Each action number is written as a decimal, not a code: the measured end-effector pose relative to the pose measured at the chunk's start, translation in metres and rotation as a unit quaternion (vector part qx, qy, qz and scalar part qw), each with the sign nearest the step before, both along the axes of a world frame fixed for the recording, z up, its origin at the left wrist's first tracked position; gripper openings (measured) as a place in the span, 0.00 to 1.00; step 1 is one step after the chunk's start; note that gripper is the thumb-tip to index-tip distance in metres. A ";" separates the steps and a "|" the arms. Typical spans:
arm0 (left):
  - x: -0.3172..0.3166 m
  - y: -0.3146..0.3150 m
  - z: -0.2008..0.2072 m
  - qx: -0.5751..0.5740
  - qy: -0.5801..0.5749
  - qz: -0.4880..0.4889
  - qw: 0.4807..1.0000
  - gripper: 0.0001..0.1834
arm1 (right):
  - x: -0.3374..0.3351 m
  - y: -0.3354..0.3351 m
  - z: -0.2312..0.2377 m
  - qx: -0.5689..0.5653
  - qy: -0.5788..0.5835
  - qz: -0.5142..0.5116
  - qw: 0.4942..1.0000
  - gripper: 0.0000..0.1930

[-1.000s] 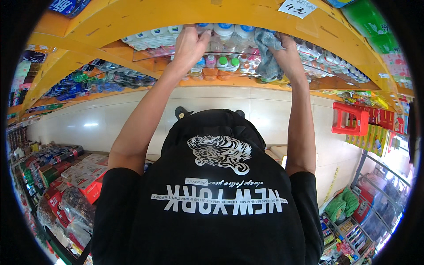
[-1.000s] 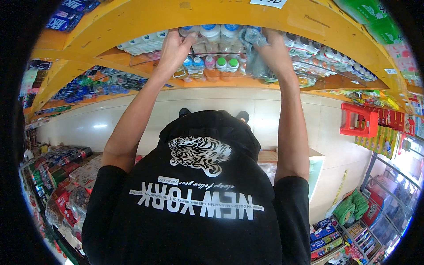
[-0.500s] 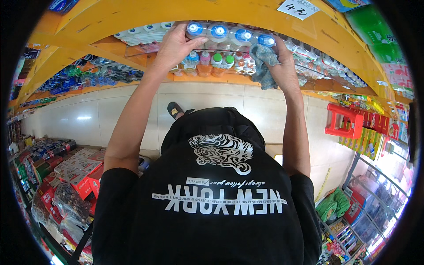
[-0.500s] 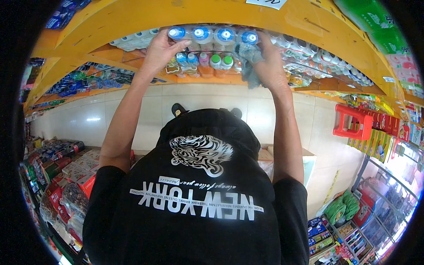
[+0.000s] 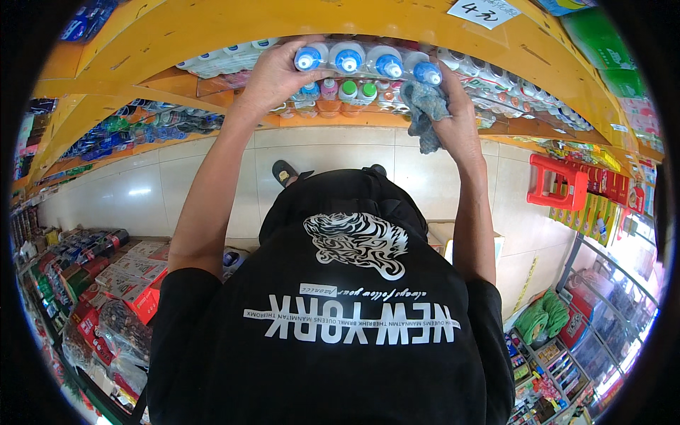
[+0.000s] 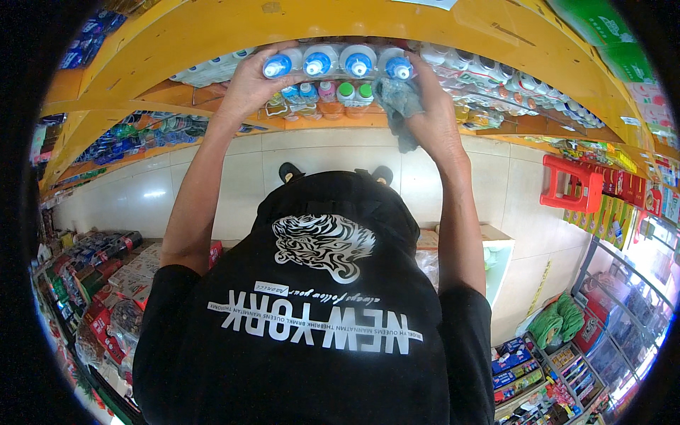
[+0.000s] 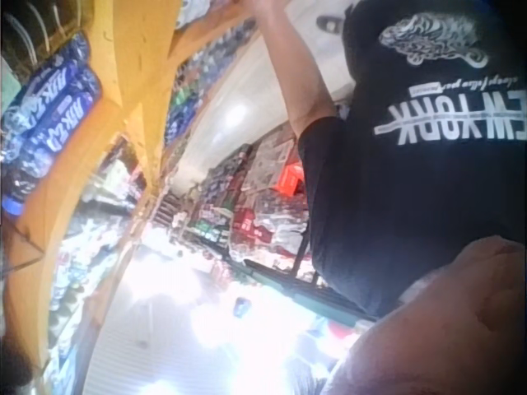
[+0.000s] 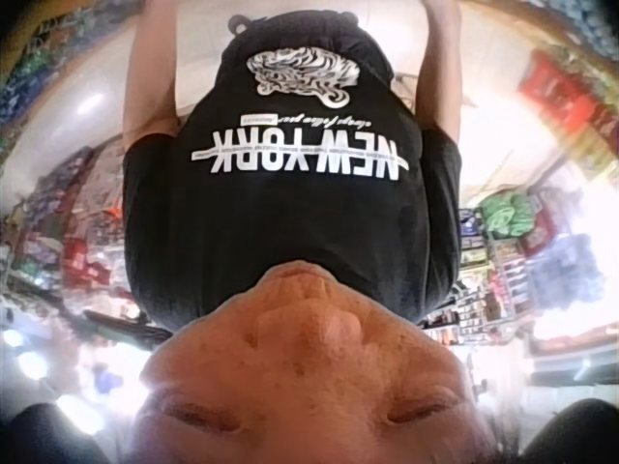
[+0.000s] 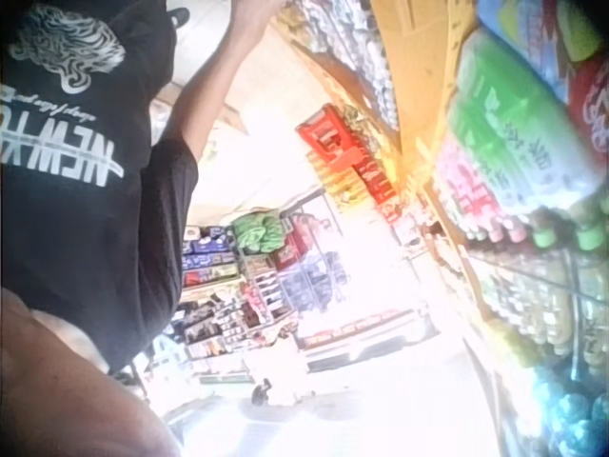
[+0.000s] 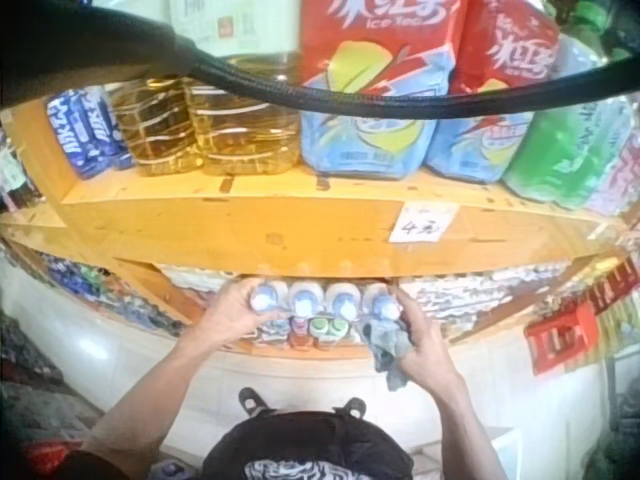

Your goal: The person wipes the front edge of a yellow store shelf with a cloth, then picks up and wipes individual beverage bottles before placing them back. The person moves along the aisle, repeating the wiping and bottle-handling actions across multiple shelves.

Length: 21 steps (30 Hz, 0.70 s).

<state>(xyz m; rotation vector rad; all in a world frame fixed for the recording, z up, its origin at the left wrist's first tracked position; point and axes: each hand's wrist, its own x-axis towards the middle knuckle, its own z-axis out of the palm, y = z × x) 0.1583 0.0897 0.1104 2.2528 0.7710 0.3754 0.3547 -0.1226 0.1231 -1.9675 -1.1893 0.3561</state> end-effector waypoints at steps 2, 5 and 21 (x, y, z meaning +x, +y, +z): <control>0.001 0.001 0.003 0.012 0.018 -0.003 1.000 0.31 | -0.002 -0.004 0.002 0.004 0.024 -0.009 1.000 0.28; 0.002 0.005 0.004 0.028 0.027 -0.014 0.999 0.30 | -0.003 -0.010 0.006 0.010 0.052 -0.020 0.998 0.28; 0.000 0.005 0.001 0.063 0.023 -0.031 0.997 0.28 | -0.047 0.004 0.041 0.198 -0.155 0.049 0.967 0.24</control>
